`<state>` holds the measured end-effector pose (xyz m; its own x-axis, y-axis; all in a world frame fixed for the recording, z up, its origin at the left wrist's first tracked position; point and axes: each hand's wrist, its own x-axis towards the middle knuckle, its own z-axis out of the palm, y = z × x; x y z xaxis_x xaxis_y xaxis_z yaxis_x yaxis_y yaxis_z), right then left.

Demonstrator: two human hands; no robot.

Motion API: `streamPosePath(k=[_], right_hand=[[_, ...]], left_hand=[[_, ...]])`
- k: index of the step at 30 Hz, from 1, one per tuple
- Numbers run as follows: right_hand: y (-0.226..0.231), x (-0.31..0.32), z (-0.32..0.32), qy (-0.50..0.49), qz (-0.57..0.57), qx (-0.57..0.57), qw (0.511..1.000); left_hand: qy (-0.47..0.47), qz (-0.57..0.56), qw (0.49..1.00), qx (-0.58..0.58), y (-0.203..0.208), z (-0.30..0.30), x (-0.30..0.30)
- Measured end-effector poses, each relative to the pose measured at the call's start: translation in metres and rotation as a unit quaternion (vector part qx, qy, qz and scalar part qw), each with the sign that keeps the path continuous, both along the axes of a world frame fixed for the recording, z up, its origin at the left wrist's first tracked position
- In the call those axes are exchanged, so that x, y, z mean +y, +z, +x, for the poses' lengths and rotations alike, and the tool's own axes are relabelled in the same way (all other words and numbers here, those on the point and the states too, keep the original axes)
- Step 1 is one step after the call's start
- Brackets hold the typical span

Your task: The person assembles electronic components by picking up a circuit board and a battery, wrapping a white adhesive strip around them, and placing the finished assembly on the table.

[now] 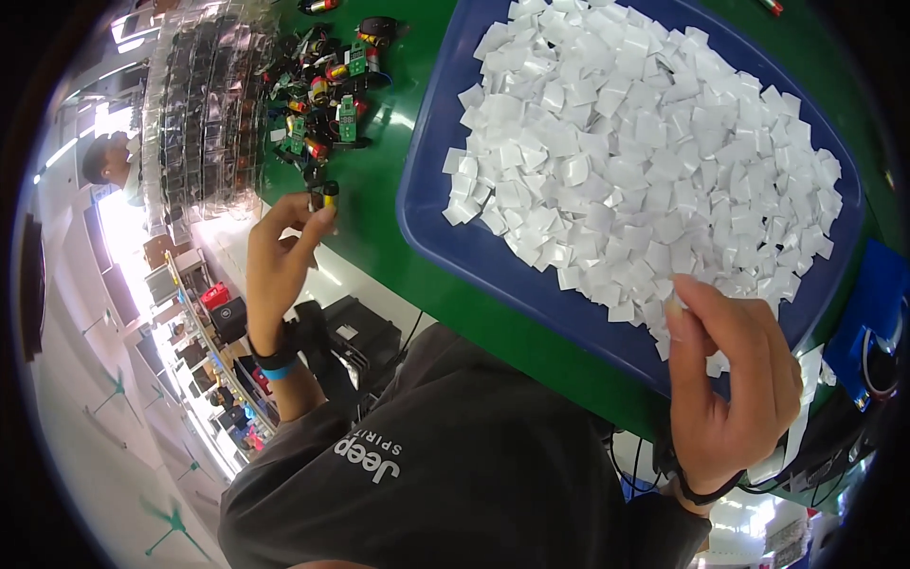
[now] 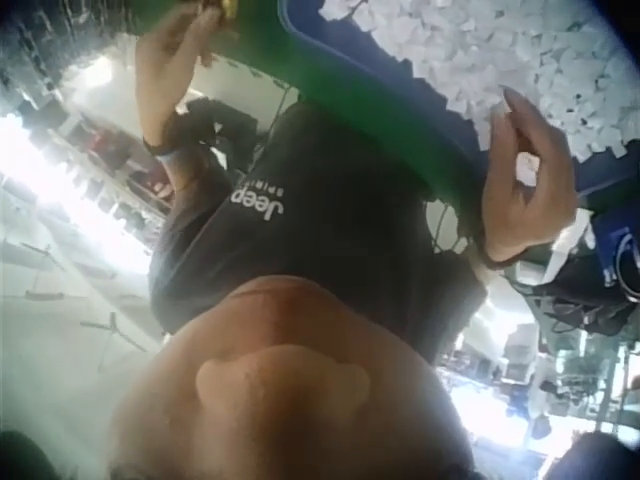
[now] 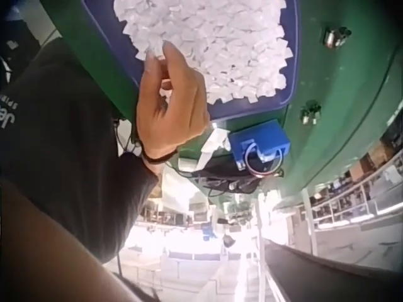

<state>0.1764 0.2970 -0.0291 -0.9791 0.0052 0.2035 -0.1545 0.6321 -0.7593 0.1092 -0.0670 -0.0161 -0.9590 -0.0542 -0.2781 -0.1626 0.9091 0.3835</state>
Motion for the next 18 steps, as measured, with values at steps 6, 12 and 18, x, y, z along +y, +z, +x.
streamPosePath(k=[6,12,18], right_hand=[[0.008,-0.009,0.011,0.006,-0.212,-0.125,0.969],[0.000,-0.004,0.004,-0.040,-0.249,-0.072,0.965],[0.003,0.010,0.006,-0.102,-0.299,-0.070,0.946]], left_hand=[[-0.042,0.468,0.856,-0.216,0.014,-0.021,0.100],[-0.331,0.371,0.865,-0.074,-0.005,-0.027,0.185],[-0.439,0.310,0.842,-0.038,0.004,-0.041,0.212]])
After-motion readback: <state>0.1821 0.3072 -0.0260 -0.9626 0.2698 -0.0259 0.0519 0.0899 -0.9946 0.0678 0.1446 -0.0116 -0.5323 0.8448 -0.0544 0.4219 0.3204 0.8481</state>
